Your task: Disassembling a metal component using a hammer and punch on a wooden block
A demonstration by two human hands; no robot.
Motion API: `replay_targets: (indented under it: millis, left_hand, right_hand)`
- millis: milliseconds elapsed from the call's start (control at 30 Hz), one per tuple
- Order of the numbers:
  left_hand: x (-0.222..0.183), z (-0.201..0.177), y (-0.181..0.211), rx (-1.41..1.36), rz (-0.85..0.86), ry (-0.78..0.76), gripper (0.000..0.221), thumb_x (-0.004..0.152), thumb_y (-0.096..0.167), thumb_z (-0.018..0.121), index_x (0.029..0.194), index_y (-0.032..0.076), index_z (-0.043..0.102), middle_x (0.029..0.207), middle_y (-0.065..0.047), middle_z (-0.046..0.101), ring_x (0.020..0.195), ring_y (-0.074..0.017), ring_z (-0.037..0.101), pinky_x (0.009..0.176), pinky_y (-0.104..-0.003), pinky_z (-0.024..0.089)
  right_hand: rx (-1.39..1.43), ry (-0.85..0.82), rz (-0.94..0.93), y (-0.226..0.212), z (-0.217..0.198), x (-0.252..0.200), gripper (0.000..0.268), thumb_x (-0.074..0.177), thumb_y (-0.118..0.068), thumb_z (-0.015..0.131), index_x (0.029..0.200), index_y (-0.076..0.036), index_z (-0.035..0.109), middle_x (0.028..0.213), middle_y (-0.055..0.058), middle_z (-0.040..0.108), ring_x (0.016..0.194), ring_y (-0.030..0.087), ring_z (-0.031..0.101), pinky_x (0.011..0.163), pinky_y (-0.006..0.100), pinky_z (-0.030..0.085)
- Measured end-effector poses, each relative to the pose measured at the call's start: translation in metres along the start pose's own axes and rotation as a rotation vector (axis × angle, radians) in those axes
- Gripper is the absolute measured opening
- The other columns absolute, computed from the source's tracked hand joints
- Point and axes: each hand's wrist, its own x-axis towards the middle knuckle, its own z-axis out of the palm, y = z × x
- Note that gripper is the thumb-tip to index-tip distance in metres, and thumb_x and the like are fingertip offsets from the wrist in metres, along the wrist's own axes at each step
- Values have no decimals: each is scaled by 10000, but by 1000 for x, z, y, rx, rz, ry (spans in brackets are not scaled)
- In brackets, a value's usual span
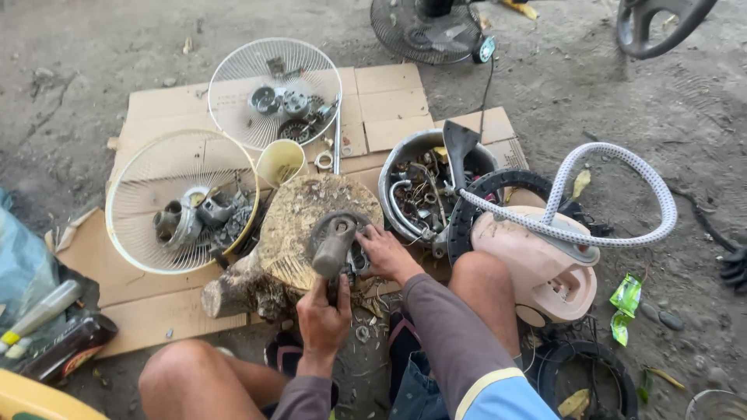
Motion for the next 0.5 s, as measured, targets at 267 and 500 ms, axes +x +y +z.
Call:
replay_targets:
  millis: [267,500]
  left_hand:
    - [-26,15,-73,140,-508,-406,120,1065,237,529,1035,134,583,621,-20,658,331,-127,469,276,-309,463]
    - [-18,10,-53,-43,-441,-174,263,1056,286,525,1106,56,640,673,-23,658,376,-133,498,287,-313,454]
  right_hand:
    - [-33,94,-41,7,5,4,1142,600,-323,993,1551,-70,412,1318,110,536,1201,296,492,1116,448,424]
    - [-43,30,-9,2,1,6,1246,599,-462,990,1582,-53,342,1452,166,473,1324,346,442,1149,514,376]
